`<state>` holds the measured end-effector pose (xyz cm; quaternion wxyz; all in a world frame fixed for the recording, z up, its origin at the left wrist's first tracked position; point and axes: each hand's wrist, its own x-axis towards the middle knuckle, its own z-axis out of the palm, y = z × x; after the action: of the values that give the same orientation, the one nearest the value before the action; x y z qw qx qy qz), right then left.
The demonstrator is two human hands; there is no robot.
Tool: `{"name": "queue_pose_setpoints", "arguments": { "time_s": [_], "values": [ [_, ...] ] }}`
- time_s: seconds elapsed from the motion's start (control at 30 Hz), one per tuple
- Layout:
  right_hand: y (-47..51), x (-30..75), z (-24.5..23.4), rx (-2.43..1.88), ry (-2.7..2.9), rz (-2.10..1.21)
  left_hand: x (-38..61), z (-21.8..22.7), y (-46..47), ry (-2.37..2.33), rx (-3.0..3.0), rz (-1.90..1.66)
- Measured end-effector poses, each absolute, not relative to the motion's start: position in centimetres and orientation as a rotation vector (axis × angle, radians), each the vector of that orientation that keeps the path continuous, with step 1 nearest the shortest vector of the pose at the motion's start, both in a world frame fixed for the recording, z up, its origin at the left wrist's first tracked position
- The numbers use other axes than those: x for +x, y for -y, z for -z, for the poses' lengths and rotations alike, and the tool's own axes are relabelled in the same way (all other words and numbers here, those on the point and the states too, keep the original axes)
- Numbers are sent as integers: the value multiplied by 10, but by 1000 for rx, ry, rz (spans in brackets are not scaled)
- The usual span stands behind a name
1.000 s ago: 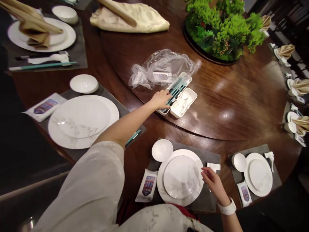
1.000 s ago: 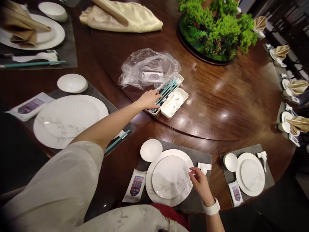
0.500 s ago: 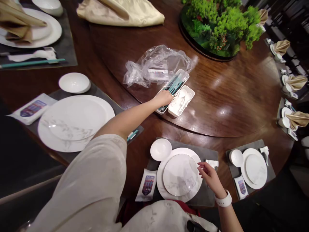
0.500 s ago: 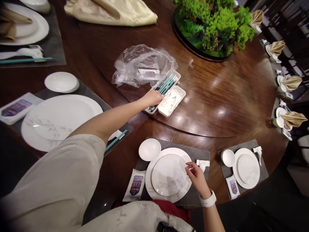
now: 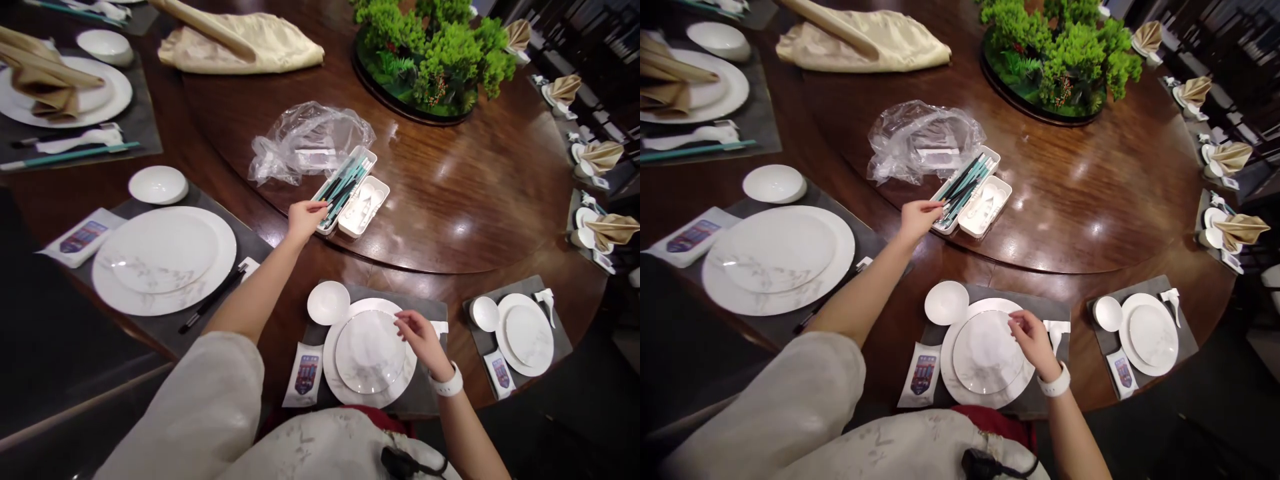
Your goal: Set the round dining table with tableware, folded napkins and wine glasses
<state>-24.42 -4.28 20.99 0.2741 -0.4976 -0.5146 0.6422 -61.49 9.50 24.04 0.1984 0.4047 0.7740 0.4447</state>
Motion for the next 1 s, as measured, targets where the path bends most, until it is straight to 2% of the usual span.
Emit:
{"name": "queue_pose_setpoints", "arguments": {
  "time_s": [0.13,0.3,0.4,0.5,0.63,0.83,1.0],
  "values": [
    [16,-309,-235,-1000,1042,-1848,-557,-250,3,-1898,1082,-1322],
    [-3,-350,-256,-813,526,-1957,-500,-263,59,-1516,1327,-925],
    [1,-337,-258,-837,406,-1891,-526,-266,19,-1467,1380,-795],
    [15,-311,-254,-901,349,-1869,-576,-263,-51,-1940,1440,-825],
    [37,-276,-242,-978,308,-1864,-616,-255,-121,-2379,1586,-465],
    [61,-231,-218,-1075,267,-1815,-605,-257,-160,-2558,1532,-30],
    [67,-209,-204,-1087,334,-1788,-606,-271,-177,-2586,1433,-7]
  ]
}}
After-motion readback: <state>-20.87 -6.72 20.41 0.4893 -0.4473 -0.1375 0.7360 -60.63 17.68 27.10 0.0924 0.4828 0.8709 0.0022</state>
